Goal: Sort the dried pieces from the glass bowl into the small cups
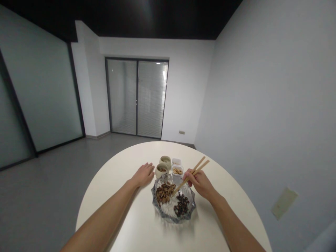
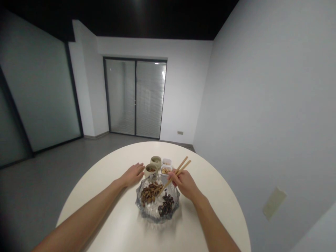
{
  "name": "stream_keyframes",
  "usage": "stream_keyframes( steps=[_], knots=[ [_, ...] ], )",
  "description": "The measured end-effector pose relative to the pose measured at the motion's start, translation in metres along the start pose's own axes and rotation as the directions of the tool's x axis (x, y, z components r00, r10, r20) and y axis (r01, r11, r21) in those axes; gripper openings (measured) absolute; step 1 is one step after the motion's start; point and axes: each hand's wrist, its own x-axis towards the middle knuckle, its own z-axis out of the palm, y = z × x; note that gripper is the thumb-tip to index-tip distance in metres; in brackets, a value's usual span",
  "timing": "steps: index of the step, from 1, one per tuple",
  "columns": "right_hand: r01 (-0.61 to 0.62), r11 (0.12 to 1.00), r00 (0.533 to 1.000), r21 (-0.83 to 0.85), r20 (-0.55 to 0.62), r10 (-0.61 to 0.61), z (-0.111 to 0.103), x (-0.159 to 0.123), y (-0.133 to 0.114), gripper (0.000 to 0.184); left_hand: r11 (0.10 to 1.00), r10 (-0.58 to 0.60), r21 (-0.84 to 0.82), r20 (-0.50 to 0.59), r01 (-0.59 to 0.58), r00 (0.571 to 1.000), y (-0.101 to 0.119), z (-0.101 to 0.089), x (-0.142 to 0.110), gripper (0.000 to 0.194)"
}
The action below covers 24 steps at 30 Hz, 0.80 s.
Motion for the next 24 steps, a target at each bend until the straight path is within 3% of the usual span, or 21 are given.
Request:
stream_keyframes(
  steps=[7,24],
  knots=[
    [0.008,1.0,0.999,0.011,-0.043,-0.008,-0.005,0.0012,0.0033,0.045,1.0,0.0,-0.003,0.004,0.0,1.0,0.0007,-0.0006,0.0,0.05],
    [-0.008,0.999,1.0,0.035,-0.026,0.009,-0.0007,0.0017,0.0068,0.043,1.0,0.008,0.0,0.002,-0.008,1.0,0.0009,-0.0006,0.0001,0.048]
  ],
)
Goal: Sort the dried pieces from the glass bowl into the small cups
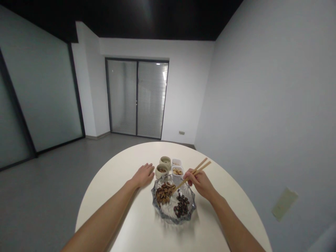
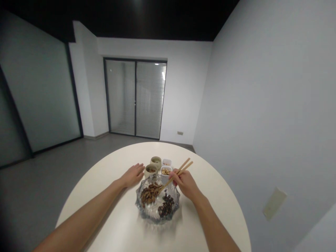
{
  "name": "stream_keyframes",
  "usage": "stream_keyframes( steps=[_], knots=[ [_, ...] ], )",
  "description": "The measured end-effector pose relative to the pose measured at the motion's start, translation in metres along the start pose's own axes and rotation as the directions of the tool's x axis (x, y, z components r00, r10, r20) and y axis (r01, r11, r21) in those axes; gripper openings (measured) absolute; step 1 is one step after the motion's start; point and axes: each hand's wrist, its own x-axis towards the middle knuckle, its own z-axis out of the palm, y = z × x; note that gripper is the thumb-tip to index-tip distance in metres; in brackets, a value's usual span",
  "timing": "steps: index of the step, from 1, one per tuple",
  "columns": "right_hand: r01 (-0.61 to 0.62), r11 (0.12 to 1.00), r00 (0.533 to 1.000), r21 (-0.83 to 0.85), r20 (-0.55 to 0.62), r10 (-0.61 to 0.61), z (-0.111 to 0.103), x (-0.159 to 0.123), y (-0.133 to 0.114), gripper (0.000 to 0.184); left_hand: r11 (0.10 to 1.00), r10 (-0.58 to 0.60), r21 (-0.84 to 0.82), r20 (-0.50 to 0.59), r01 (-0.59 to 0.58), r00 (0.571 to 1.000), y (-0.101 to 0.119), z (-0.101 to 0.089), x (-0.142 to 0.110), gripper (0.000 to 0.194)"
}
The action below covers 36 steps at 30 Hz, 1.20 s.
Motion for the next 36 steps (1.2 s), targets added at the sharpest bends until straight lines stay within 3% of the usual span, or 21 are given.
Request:
stream_keyframes(
  steps=[10,18,27,36],
  knots=[
    [-0.005,1.0,1.0,0.0,-0.004,0.005,-0.004,-0.002,-0.007,0.046,1.0,-0.008,0.013,0.006,0.008,1.0,-0.002,0.001,0.0,0.05],
    [0.049,0.998,0.982,-0.037,-0.179,-0.055,-0.01,0.004,-0.009,0.055,1.0,-0.009,-0.001,-0.001,0.009,1.0,0.0,-0.001,0.0,0.049],
    [0.101,0.992,0.922,-0.078,-0.368,-0.123,-0.007,0.045,-0.01,0.058,1.0,0.003,-0.006,0.0,-0.003,1.0,0.002,-0.004,-0.002,0.047],
    [0.116,0.974,0.945,-0.195,-0.279,-0.169,0.009,0.085,0.004,0.051,1.0,0.005,-0.011,-0.005,-0.005,1.0,0.0,-0.004,-0.001,0.047]
  ],
)
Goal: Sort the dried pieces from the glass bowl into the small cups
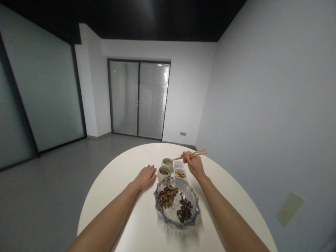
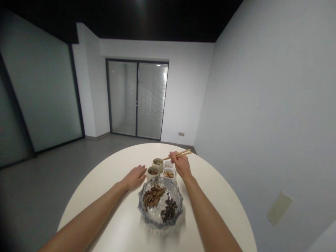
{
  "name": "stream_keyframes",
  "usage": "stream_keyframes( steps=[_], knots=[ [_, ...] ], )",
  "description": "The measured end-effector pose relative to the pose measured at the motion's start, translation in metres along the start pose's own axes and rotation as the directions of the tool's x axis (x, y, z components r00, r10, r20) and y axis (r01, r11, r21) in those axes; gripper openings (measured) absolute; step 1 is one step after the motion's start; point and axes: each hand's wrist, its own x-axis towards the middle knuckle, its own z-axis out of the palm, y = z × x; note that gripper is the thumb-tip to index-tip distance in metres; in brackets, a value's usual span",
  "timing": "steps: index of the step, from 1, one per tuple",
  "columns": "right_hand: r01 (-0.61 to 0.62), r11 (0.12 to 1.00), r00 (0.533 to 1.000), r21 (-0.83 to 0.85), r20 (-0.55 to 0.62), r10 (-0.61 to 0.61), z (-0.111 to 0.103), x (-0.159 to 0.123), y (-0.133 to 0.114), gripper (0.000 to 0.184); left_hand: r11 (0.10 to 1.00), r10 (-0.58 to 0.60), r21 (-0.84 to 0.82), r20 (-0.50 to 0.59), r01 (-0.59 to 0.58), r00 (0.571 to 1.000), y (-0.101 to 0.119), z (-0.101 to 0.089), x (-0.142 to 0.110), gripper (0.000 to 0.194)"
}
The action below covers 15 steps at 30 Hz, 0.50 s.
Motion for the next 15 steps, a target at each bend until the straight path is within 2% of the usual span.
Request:
stream_keyframes(
  steps=[6,9,15],
  knots=[
    [-0.029,0.999,0.996,0.021,0.08,0.027,0.009,0.001,0.012,0.044,1.0,0.001,-0.005,0.001,-0.001,1.0,-0.001,0.001,0.001,0.047],
    [-0.022,0.999,0.992,0.039,0.124,0.017,0.007,-0.001,0.015,0.041,1.0,-0.005,-0.008,0.0,0.005,1.0,0.0,0.0,0.001,0.047],
    [-0.034,0.997,0.992,0.074,0.127,0.024,-0.003,-0.006,0.018,0.04,1.0,-0.009,0.009,0.001,0.009,1.0,0.004,-0.002,-0.001,0.048]
  ],
)
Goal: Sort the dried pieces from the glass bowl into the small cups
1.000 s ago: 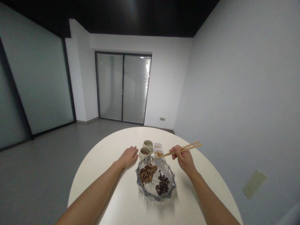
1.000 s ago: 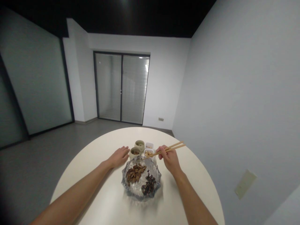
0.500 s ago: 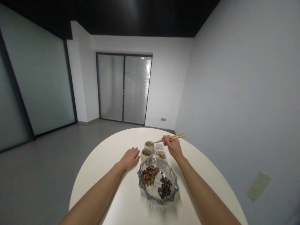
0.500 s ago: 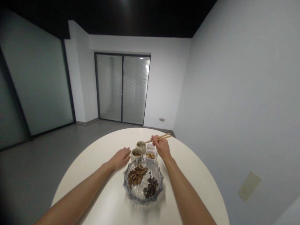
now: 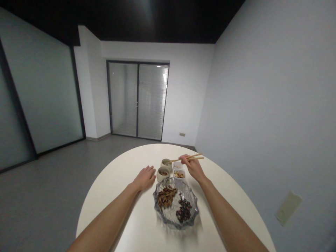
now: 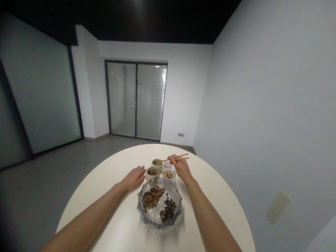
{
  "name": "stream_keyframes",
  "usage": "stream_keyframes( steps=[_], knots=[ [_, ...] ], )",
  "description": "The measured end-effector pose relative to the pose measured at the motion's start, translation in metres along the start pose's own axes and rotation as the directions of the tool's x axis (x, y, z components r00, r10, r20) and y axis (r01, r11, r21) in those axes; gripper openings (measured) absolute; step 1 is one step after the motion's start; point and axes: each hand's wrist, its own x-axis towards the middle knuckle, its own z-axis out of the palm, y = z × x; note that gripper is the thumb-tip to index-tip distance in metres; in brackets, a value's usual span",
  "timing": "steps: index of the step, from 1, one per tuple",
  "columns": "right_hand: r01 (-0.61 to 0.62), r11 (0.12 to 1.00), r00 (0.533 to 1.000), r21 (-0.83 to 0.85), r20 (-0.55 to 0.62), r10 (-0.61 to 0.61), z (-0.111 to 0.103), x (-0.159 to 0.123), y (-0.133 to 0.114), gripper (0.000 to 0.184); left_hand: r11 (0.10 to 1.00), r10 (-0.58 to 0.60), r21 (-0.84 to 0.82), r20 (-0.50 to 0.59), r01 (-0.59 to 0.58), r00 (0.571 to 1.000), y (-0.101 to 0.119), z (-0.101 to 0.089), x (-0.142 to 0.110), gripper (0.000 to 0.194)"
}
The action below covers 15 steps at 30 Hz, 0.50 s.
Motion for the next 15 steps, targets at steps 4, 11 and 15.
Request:
stream_keyframes(
  steps=[4,11,15],
  knots=[
    [-0.001,1.0,0.999,0.008,-0.034,0.001,-0.008,-0.006,-0.005,0.04,1.0,0.0,-0.002,0.004,0.0,1.0,0.0,0.0,0.0,0.047],
    [-0.008,1.0,0.998,0.019,-0.059,0.009,-0.029,-0.034,-0.031,0.052,1.0,-0.005,-0.001,-0.004,0.005,1.0,0.001,0.001,0.0,0.048],
    [-0.051,0.999,0.998,0.001,0.032,0.051,-0.038,-0.056,-0.034,0.051,1.0,-0.003,0.019,0.005,0.003,1.0,0.002,0.001,-0.001,0.049]
  ],
)
